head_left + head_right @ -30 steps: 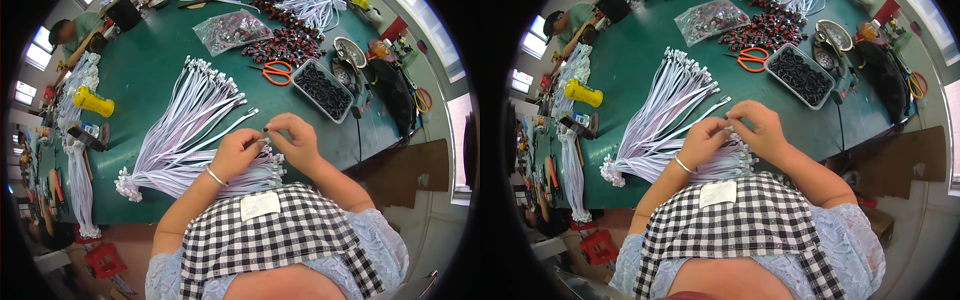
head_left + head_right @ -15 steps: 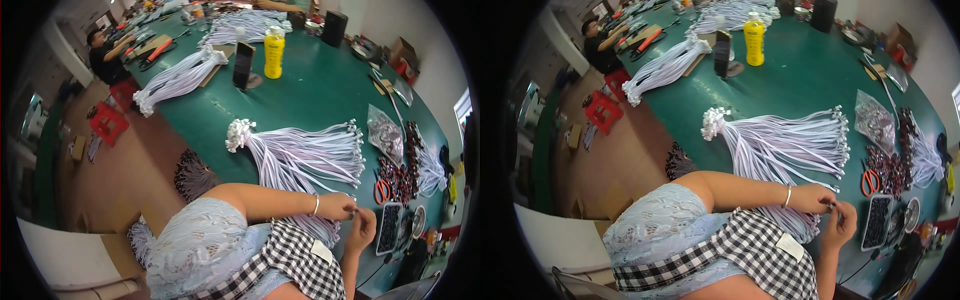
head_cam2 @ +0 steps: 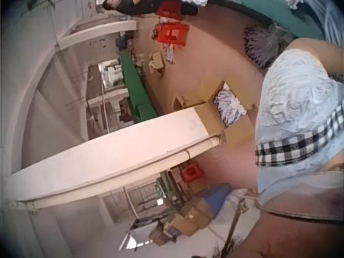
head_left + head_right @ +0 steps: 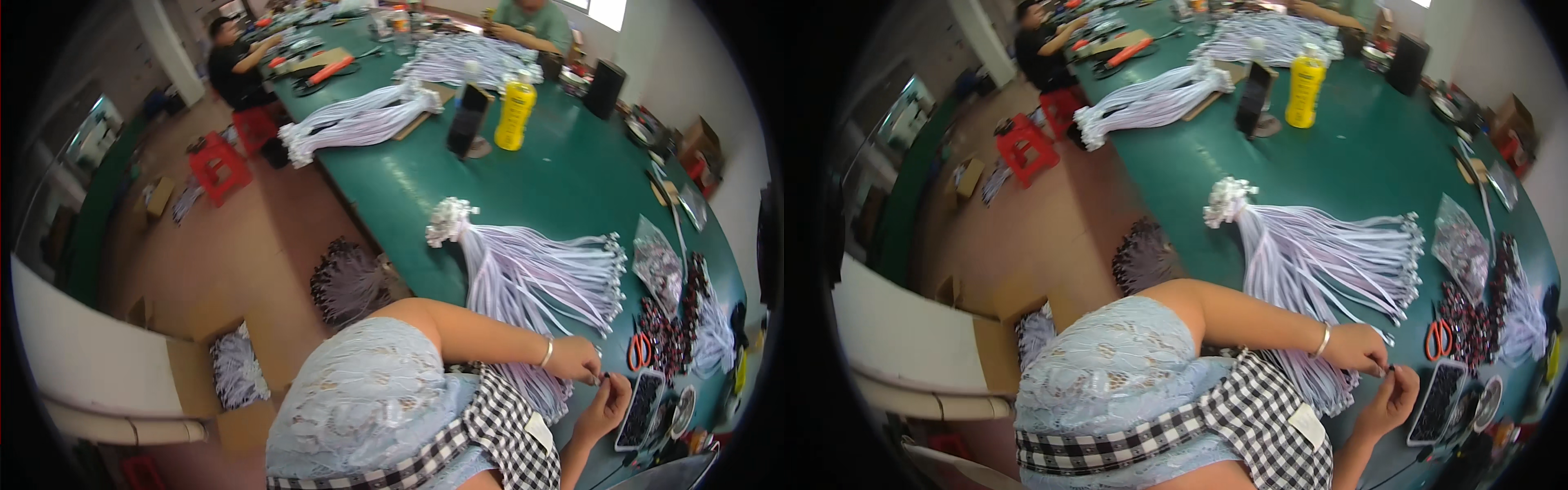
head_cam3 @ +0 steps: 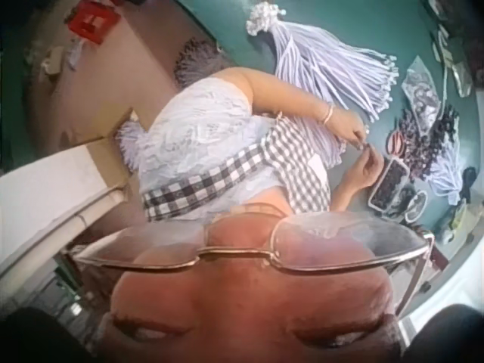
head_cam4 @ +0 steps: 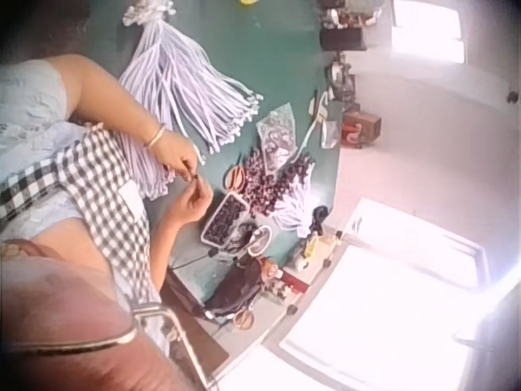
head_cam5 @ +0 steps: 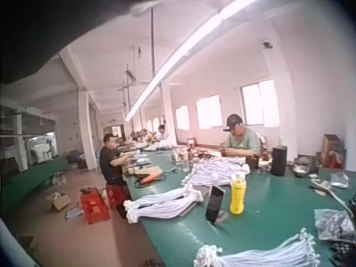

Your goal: The person repeatedly picks up white cables and small black plastic clips from a tray, attaches the clips to the cable ends, and places the finished units back on the table. The process is continuous and repetitive throughout the clip.

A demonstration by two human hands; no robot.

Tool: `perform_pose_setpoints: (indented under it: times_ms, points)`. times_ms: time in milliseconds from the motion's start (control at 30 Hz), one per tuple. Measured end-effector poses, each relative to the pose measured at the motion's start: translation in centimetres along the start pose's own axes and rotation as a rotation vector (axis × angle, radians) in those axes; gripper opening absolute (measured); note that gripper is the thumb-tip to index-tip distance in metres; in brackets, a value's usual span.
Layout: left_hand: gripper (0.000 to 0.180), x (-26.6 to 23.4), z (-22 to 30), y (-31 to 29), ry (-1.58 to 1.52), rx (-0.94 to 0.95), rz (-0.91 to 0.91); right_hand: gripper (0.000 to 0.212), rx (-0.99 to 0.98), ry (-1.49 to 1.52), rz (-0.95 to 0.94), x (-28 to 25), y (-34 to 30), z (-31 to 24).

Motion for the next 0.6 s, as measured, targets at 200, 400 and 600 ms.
perform_pose_setpoints:
  times_ms: [200,400,600]
  points:
    - [0.019,1.3,-3.0,1.7,-0.206,-0.039,0.096,0.011,0.074,-0.098,0.063,-2.6,-1.5,1.3]
    - [0.019,1.5,-2.6,1.3,-0.224,-0.070,0.028,0.011,0.139,-0.024,0.056,-1.6,1.1,3.0]
    - [0.021,2.0,-3.5,2.3,-0.231,-0.036,0.027,0.012,0.174,0.045,0.080,-2.1,1.8,4.1]
Point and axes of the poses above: each hand's wrist, its own y-axis towards the middle knuckle, its own x-axis out of the palm, z = x × y, the point moved 2 cm from there along y, towards the middle knuckle, and after that the axes turned 15 degrees about -z, right-handed, at the moved point
